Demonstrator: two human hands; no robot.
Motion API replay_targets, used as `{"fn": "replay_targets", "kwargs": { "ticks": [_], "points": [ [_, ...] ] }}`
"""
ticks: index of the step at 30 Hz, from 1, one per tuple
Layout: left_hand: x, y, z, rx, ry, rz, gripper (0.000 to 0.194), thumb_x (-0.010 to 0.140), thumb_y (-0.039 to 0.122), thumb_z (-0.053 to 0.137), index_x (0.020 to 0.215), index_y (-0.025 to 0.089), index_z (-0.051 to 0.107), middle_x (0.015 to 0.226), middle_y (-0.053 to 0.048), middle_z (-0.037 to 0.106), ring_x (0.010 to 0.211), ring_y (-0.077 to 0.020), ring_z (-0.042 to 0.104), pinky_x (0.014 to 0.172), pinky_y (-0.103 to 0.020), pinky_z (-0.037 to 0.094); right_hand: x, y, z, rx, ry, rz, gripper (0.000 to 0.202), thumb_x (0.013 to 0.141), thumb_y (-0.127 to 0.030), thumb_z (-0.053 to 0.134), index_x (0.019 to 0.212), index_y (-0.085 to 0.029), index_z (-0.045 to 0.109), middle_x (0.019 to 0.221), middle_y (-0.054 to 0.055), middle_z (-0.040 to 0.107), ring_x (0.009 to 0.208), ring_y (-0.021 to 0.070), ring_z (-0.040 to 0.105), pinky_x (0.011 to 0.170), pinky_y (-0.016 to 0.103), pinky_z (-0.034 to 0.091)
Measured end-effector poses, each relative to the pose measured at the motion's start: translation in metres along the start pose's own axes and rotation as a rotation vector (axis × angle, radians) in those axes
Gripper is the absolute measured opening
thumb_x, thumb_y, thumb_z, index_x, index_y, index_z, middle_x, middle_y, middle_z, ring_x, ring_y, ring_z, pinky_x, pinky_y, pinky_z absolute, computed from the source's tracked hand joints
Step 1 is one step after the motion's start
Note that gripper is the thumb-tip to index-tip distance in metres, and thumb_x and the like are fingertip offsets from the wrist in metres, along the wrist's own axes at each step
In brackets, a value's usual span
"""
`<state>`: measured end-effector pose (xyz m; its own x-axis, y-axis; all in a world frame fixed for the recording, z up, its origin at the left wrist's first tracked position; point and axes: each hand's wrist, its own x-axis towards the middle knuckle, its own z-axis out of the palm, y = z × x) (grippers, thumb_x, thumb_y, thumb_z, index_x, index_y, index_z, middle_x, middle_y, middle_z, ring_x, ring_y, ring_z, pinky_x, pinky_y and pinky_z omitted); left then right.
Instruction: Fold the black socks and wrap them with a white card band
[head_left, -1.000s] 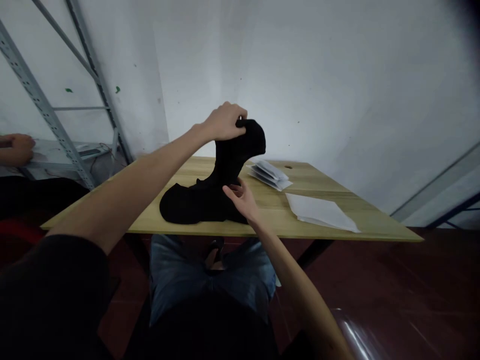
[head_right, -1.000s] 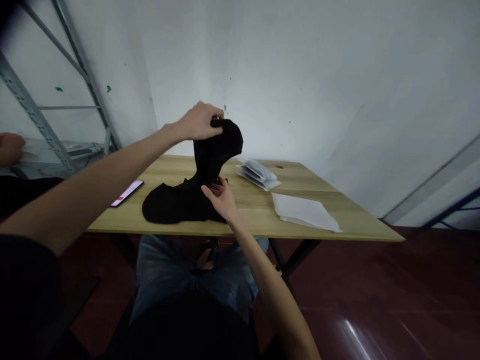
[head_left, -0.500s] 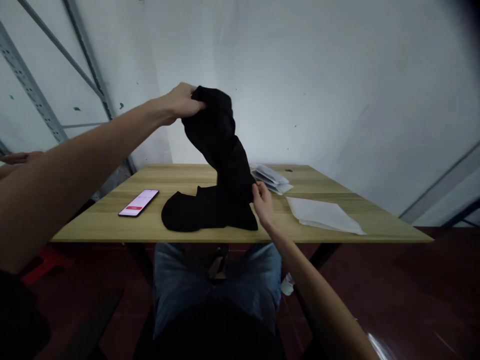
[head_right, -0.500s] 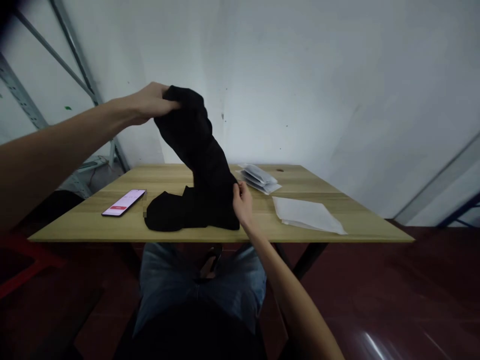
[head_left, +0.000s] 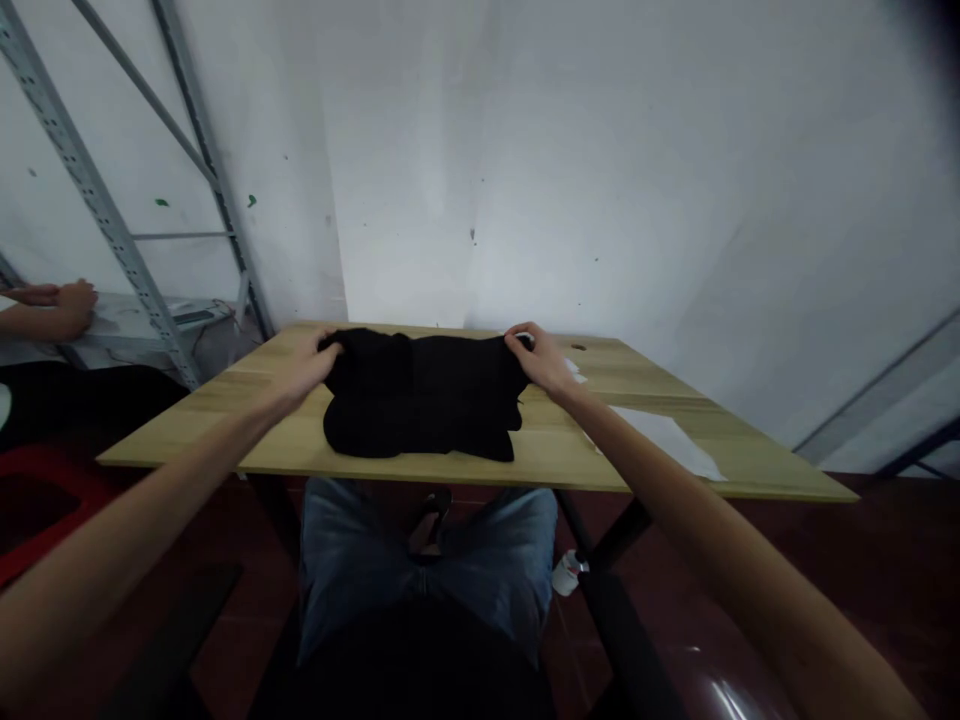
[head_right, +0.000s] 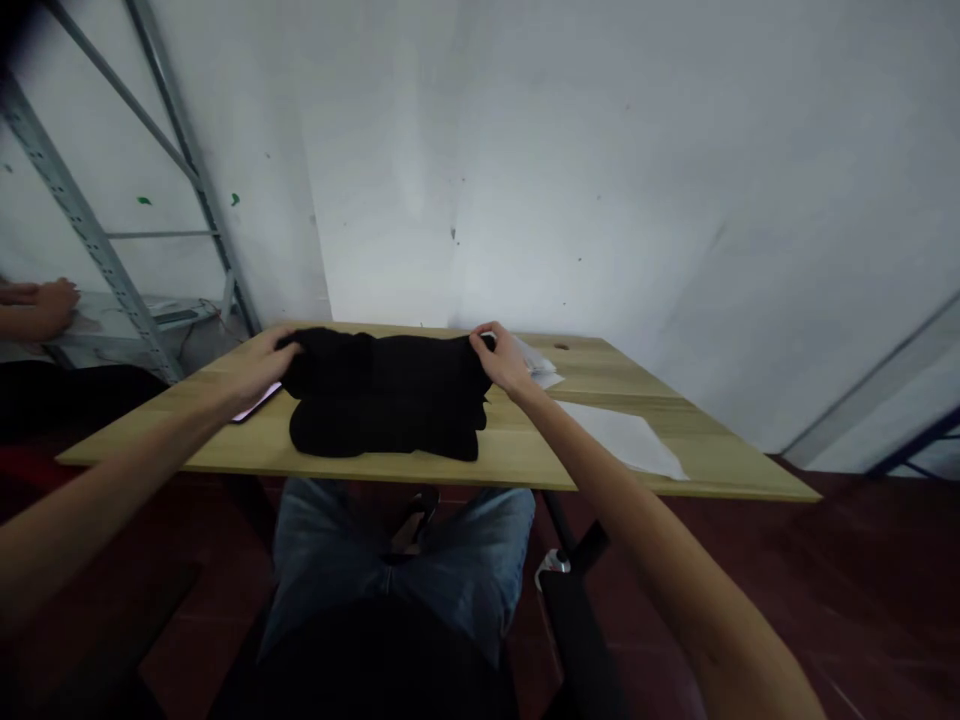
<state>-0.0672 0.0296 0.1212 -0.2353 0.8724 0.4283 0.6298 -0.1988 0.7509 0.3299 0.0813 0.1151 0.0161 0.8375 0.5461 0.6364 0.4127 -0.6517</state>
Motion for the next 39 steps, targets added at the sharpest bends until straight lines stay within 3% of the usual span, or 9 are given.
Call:
{"fn": "replay_targets", "kwargs": {
  "ticks": [3,6,12,17,23,27,31,35,39],
  "points": [
    [-0.021,-0.047,0.019,0.102,0.008,-0.032,0.028,0.082,0.031,0.062,0.109,0.025,0.064,0.111,-0.007,0.078,0.112,-0.0288,0.072,0.098,-0.039,0.057,0.003,0.016,0.029,-0.114,-0.211,0.162,0.020,0.098,-0.033,0.065,0.108,-0.018,0.072,0.098,0.008,0.078,0.084,0.0221,0.071,0.081,0.034,0.057],
    [-0.036,-0.076,0.035,0.152,0.007,-0.014,0.042,0.077,0.036,0.070,0.116,0.023,0.059,0.115,-0.011,0.076,0.103,-0.0303,0.074,0.092,-0.042,0.058,-0.007,0.032,0.041,-0.116,-0.293,0.094,0.025,0.098,-0.026,0.066,0.120,-0.016,0.070,0.111,0.014,0.079,0.089,0.0222,0.075,0.082,0.034,0.060],
    [-0.036,-0.097,0.046,-0.020,0.060,0.100,0.029,0.088,0.051,0.060,0.098,0.025,0.062,0.105,-0.009,0.076,0.098,-0.0276,0.073,0.092,-0.040,0.057,-0.032,0.051,0.018,-0.068,-0.464,-0.159,0.039,0.087,-0.018,0.074,0.125,-0.024,0.075,0.132,0.008,0.075,0.102,0.0235,0.077,0.090,0.036,0.063],
    [-0.031,-0.108,0.042,-0.047,0.130,0.052,0.021,0.089,0.046,0.058,0.093,0.025,0.059,0.098,-0.008,0.075,0.093,-0.0263,0.072,0.089,-0.039,0.057,-0.037,0.048,0.020,-0.172,-0.409,-0.307,0.025,0.086,-0.017,0.072,0.106,-0.026,0.083,0.115,0.005,0.080,0.094,0.0242,0.076,0.088,0.037,0.062],
    [-0.032,-0.078,0.036,0.176,0.263,0.278,0.035,0.093,0.052,0.064,0.112,0.022,0.061,0.116,-0.011,0.070,0.114,-0.0306,0.066,0.104,-0.045,0.051,-0.016,0.035,0.032,-0.178,-0.205,-0.306,0.022,0.096,-0.026,0.065,0.107,-0.023,0.084,0.106,0.007,0.079,0.091,0.0226,0.073,0.088,0.035,0.059],
    [-0.021,-0.036,0.044,0.260,-0.329,0.644,0.048,0.086,0.061,0.074,0.118,0.026,0.068,0.126,-0.007,0.070,0.122,-0.0302,0.063,0.107,-0.041,0.049,-0.003,0.031,0.041,-0.189,-0.111,-0.265,0.018,0.092,-0.028,0.069,0.100,-0.021,0.083,0.108,0.010,0.079,0.111,0.0279,0.070,0.101,0.042,0.056],
    [-0.007,-0.013,0.062,0.368,-0.555,0.749,0.034,0.084,0.050,0.075,0.106,0.024,0.074,0.118,-0.008,0.073,0.115,-0.0298,0.067,0.105,-0.042,0.048,0.001,0.032,0.048,-0.166,-0.123,-0.180,0.018,0.095,-0.029,0.066,0.102,-0.021,0.082,0.111,0.008,0.081,0.107,0.0265,0.074,0.101,0.041,0.056],
    [0.019,-0.004,0.074,0.368,-0.534,0.714,0.020,0.089,0.036,0.060,0.092,0.023,0.074,0.104,-0.007,0.078,0.098,-0.0255,0.070,0.090,-0.038,0.051,0.009,0.032,0.050,-0.149,-0.072,-0.084,0.020,0.097,-0.032,0.065,0.106,-0.022,0.080,0.106,0.007,0.081,0.096,0.0247,0.076,0.097,0.038,0.057],
    [0.047,0.005,0.093,0.406,-0.326,0.441,0.028,0.096,0.033,0.052,0.109,0.020,0.072,0.110,-0.011,0.077,0.101,-0.0280,0.071,0.089,-0.039,0.053,0.027,0.028,0.062,-0.164,0.013,0.067,0.024,0.097,-0.034,0.062,0.110,-0.020,0.077,0.099,0.007,0.079,0.095,0.0250,0.073,0.096,0.038,0.057]
  ]
}}
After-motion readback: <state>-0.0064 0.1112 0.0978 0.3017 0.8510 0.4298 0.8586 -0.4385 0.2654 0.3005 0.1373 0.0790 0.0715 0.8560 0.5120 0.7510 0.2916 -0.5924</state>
